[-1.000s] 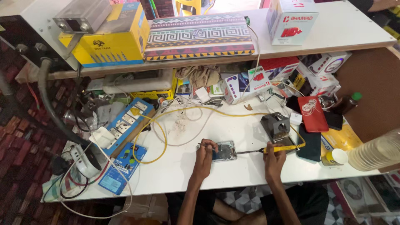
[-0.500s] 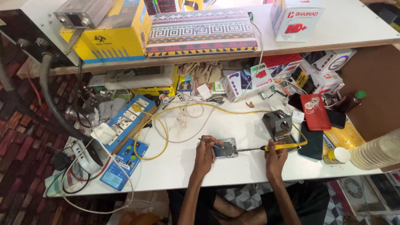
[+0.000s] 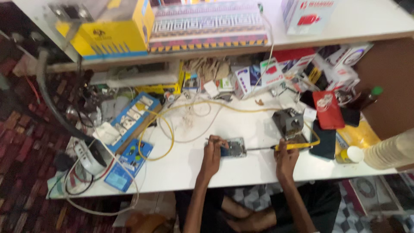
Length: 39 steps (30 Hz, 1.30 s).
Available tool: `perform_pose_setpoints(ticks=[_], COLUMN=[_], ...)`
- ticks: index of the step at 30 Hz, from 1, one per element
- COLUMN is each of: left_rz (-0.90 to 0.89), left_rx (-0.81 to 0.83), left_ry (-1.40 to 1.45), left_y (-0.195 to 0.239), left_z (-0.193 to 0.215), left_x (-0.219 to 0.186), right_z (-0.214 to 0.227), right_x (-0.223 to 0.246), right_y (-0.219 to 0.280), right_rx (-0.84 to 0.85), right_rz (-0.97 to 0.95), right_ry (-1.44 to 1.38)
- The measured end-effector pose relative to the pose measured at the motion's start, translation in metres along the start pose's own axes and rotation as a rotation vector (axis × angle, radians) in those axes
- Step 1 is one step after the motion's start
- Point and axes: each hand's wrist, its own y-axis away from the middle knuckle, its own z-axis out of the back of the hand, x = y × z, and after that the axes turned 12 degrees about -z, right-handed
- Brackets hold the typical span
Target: The person uses a soldering iron and tweezers to work on a small circuit board placed on a white table. They repeatedly apply heat to specific points on the board while manipulating components with the tweezers.
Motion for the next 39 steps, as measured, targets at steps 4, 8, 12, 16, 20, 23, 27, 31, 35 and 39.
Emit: perform_pose_setpoints(ticks=[4,8,12,16,20,23,27,31,35,39], left_rz=[0.062,0.074,0.025,-0.075,0.038,0.068,-0.037,0.063,0.024,0.086], left_rx=[-0.005,-0.008,0.000,0.006,0.001,0.000,0.001,0.012,0.014,0.004], left_ry=[-0.054,-0.073,-0.092,-0.105,-0.116,-0.110,-0.089,-0.071,-0.072,-0.117], left_y=[0.004,0.002,0.002,-0.001,-0.001,-0.002,-0.003,-0.004,-0.005,-0.002], left_z=[-0.001,-0.001,0.000,-0.001,-0.001,-0.001,0.000,0.001,0.002,0.001], left_x=[-0.002,-0.007,-0.007,-0.007,-0.010,-0.013,-0.017,-0.021,-0.023,-0.019], right_z=[0.004,0.003,0.002,0.001,0.001,0.001,0.002,0.003,0.001,0.004], right_x=[-0.005,-0.004,-0.004,-0.002,-0.003,-0.003,-0.004,-0.003,-0.003,-0.006], right_y=[-0.003,-0.003,-0.002,-0.004,-0.002,-0.003,-0.004,-0.004,-0.006,-0.007], right_rx=[-0.001,0.020,0.026,0.020,0.026,-0.006,-0.002,0.046,0.015,0.035], right_rz=[0.007,0.001,0.016,0.009,0.017,-0.003,-0.012,0.014,-0.024,-0.019], right_ry=[-0.180,-0.176,-0.140,-0.101,-0.088,-0.067,-0.039,-0.084,-0.131,-0.140])
